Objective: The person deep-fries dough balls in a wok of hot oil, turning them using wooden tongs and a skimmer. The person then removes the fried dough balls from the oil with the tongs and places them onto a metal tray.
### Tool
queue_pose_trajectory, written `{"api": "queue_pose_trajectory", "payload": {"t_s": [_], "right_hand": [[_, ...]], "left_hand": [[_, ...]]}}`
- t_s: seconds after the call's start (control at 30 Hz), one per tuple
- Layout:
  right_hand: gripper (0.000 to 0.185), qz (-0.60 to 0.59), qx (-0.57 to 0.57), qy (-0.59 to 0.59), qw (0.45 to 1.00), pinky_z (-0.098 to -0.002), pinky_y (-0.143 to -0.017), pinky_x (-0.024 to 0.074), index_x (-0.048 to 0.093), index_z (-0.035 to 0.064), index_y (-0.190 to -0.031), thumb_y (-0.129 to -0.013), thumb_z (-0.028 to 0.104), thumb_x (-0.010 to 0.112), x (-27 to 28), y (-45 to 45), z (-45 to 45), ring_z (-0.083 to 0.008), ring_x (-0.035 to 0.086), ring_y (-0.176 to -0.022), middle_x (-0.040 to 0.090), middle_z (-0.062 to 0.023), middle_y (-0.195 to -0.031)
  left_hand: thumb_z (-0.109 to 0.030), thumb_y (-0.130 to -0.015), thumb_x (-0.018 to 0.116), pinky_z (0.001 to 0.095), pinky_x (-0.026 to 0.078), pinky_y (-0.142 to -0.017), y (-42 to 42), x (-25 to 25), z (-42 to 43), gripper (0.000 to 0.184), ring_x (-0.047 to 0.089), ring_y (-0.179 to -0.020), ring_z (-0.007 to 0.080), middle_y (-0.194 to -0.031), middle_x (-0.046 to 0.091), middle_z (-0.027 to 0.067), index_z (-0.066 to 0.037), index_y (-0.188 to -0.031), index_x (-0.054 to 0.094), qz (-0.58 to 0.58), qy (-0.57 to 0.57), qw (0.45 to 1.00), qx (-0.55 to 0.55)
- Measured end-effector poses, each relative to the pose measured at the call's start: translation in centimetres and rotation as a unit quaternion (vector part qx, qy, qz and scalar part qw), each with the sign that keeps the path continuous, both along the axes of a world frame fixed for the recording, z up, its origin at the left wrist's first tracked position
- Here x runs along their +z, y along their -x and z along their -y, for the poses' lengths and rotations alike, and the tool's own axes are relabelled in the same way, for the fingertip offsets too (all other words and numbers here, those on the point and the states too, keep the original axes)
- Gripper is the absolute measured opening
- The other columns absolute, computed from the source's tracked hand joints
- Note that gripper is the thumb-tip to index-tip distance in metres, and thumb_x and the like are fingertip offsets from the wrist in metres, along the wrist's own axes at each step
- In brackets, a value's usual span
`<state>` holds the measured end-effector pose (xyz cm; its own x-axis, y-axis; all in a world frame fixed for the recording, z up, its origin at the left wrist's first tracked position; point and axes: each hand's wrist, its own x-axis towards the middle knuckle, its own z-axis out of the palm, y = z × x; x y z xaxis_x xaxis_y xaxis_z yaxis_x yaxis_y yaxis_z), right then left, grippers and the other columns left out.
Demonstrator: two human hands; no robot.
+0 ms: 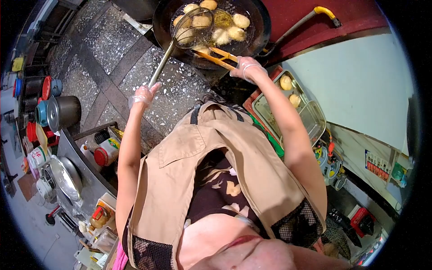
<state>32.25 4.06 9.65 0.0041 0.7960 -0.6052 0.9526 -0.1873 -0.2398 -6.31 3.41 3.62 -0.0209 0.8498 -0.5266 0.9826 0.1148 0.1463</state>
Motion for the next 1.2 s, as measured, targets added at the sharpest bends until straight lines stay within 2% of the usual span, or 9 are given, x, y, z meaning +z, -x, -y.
{"api": "queue_pose_trajectory", "payload": {"t_s": [0.1, 0.17, 0.27, 1.2], "right_hand": [[0.053, 0.002, 0.005, -0.001, 1.0, -0.0359, -0.087, 0.0451, 0.057, 0.0025, -0.108, -0.069, 0.036, 0.066, 0.0, -0.1, 0.0, -0.0286, 0.056, -0.101, 0.058, -0.0168, -0.11], [0.053, 0.004, 0.01, -0.002, 1.0, -0.0361, -0.087, 0.045, 0.057, 0.0026, -0.109, -0.069, 0.036, 0.066, 0.0, 0.0, 0.0, -0.0287, 0.056, -0.102, 0.058, -0.0169, -0.11], [0.054, 0.012, 0.0, -0.006, 1.0, -0.0364, -0.087, 0.045, 0.057, 0.0026, -0.109, -0.068, 0.036, 0.067, 0.0, 0.1, 0.0, -0.029, 0.056, -0.102, 0.058, -0.0172, -0.11], [0.055, -0.008, 0.0, -0.007, 1.0, -0.0373, -0.085, 0.0463, 0.056, 0.0024, -0.109, -0.067, 0.036, 0.067, -0.6, -0.1, 0.1, -0.0304, 0.057, -0.099, 0.059, -0.0179, -0.107]], "left_hand": [[-0.068, -0.079, 0.036, 0.0447, 0.044, -0.082, -0.2, 0.2, 0.2, 0.08, 0.057, -0.093, 0.0402, -0.096, 0.059, 0.0286, 0.007, -0.095, 0.061, 0.002, -0.001, 1.0, 0.003], [-0.067, -0.079, 0.039, 0.0438, 0.044, -0.079, -0.2, 0.1, 0.4, 0.078, 0.057, -0.089, 0.0411, -0.091, 0.059, 0.0287, 0.007, -0.088, 0.063, 0.016, -0.031, 0.999, 0.018], [-0.067, -0.08, 0.038, 0.0448, 0.043, -0.084, -0.6, 1.0, 0.3, 0.078, 0.057, -0.095, 0.0397, -0.097, 0.059, 0.028, 0.006, -0.095, 0.061, 0.005, 0.003, 1.0, 0.011], [-0.067, -0.08, 0.038, 0.0446, 0.045, -0.081, -0.2, 0.0, 0.0, 0.08, 0.058, -0.091, 0.0406, -0.093, 0.059, 0.0293, 0.008, -0.091, 0.062, 0.009, -0.001, 1.0, 0.012]]}}
